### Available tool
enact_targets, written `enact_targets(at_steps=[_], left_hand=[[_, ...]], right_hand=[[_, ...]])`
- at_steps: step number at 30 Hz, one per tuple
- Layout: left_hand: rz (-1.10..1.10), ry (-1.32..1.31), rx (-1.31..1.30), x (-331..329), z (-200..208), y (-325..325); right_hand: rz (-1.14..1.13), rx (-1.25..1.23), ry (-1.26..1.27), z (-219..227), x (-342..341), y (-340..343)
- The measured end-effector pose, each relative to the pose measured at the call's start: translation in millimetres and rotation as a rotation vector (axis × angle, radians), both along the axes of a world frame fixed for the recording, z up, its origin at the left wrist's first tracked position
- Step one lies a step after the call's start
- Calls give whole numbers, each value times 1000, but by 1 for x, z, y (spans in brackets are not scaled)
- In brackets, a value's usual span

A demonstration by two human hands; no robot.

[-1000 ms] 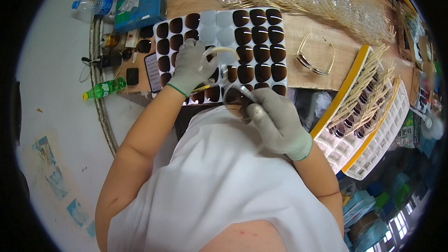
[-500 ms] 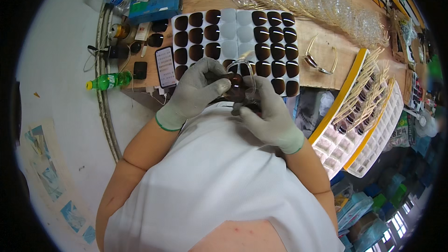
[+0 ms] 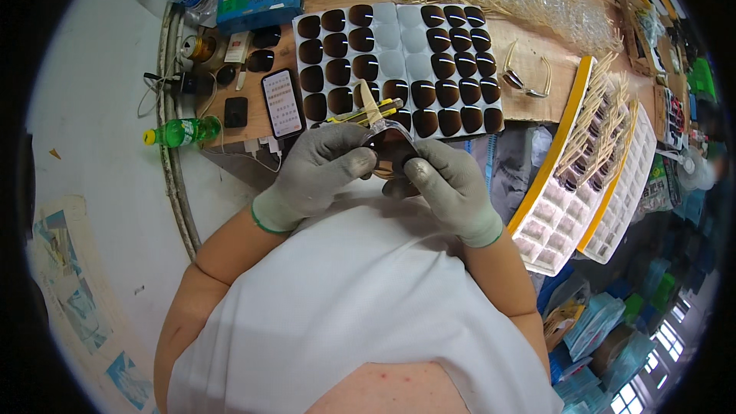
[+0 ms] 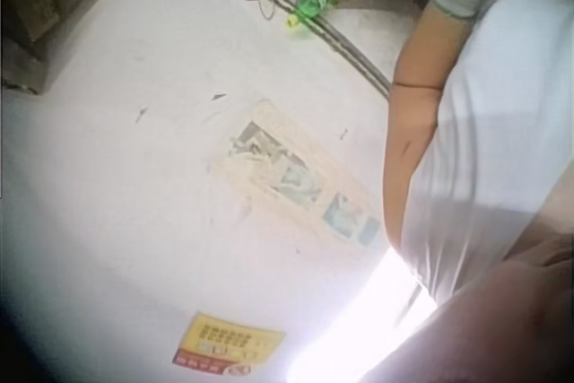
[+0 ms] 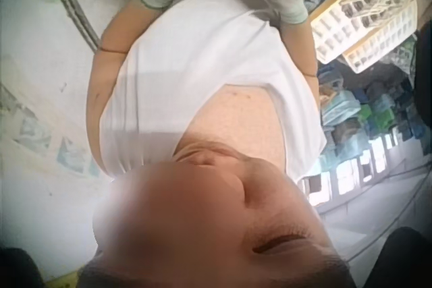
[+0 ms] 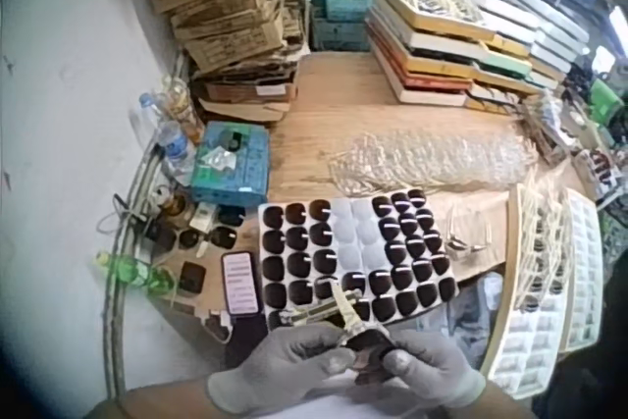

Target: The person repeatedly picks up dark lenses and metal frames from a foam tray, inserts the lenses into the frames, and places the assembled sunglasses into a white plastic crate. The process is repeated for multiple units.

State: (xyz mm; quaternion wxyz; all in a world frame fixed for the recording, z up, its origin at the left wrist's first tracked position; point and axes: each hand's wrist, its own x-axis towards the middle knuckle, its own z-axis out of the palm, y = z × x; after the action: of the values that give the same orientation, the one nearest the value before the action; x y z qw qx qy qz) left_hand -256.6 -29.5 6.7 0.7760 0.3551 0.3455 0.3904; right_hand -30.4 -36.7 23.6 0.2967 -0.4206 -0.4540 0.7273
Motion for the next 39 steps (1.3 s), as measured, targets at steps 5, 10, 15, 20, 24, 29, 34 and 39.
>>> enact_targets(at_steps=[5,10,15,20,24,29,34,39], left_hand=[[-45,194,177,-5,-2,-1],[-142,239,293,-10,11,3],[-171,125,302,-7,-1,-1],[-121,461,756,1,15,2],[-100,431,911,18,20,4],[-315,388,710,42,30,20],[-350,401,921,100,27,47],[-297,764,859,153,6,56]], right_hand=[[-80,-82,-52,7,-12,-16],[-27,-27,-138,8,-6,-23],[-130,-52,-101,8,-6,-33],[-170,80,-327,23,-9,-38],[-197,447,-445,37,4,-40],[-76,440,-367,37,43,-27],[121,87,-226,21,87,2],[156,389,-548,-28,151,37]])
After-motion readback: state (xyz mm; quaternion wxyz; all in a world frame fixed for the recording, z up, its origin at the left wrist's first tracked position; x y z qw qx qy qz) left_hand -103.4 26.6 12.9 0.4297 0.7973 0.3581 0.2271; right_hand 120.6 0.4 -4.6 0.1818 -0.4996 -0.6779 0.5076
